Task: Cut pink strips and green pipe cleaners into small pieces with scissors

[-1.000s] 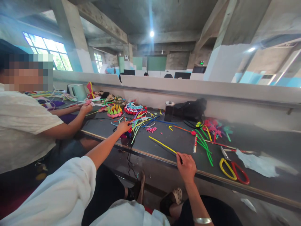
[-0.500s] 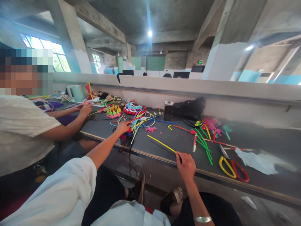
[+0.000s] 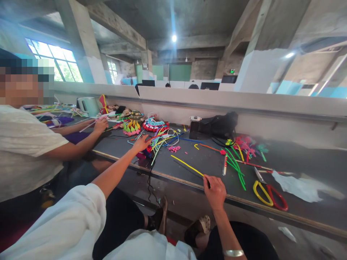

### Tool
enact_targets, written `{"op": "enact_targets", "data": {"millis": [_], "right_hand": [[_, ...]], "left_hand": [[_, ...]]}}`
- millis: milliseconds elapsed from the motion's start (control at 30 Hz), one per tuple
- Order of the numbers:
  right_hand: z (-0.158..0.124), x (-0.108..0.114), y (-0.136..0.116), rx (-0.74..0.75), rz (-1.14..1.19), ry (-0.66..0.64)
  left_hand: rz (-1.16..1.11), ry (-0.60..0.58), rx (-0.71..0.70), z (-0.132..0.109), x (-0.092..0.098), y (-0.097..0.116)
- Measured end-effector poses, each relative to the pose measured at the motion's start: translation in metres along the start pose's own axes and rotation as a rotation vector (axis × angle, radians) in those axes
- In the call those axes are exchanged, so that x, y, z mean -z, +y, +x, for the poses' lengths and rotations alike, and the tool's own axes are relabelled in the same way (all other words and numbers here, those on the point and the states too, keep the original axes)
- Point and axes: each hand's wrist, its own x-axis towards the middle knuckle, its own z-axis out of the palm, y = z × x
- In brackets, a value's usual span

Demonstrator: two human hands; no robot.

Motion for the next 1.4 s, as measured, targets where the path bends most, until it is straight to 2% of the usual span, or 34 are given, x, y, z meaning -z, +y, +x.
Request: {"op": "enact_targets", "data": {"millis": [67,167,333,600,767,900,1000,1167,1267,1400], "right_hand": [[0.0,0.0,0.0,-0.006,-0.002,0.003],[-0.001,-0.002,0.001,-0.011,-0.003,0.006],[-0.001,-0.003,0.004,-0.005,-0.002,0.0],[-0.004,-0.005,0.007,0.014,-0.004,0.027],[-0.005,-0.006,0.009,0.021,0.003,0.027],[-0.006,-0.005,0.008,0.015,0.002,0.029],[-0.006,-0.004,0.005,0.021,0.0,0.026],[-0.005,-0.003,0.003,0.015,-0.009,0.025],[-0.005,-0.002,0.002,0.009,-0.011,0.02],[-0.004,-0.001,0.002,0.002,-0.006,0.023]], "left_hand": [[-0.029,0.081,0.001,-0.01,0.006,0.0],[-0.078,0.207,-0.008,-0.039,0.009,-0.001],[-0.171,0.323,-0.007,-0.098,-0.003,-0.005],[-0.381,0.302,0.016,-0.148,-0.043,-0.004],[-0.544,0.256,0.106,-0.175,-0.051,0.002],[-0.687,0.151,0.228,-0.169,-0.042,0.012],[-0.766,0.039,0.309,-0.144,-0.032,0.016],[-0.797,-0.123,0.429,-0.103,-0.024,0.011],[-0.797,-0.155,0.47,-0.095,-0.025,0.01],[-0.797,-0.122,0.467,-0.1,-0.026,0.014]]}}
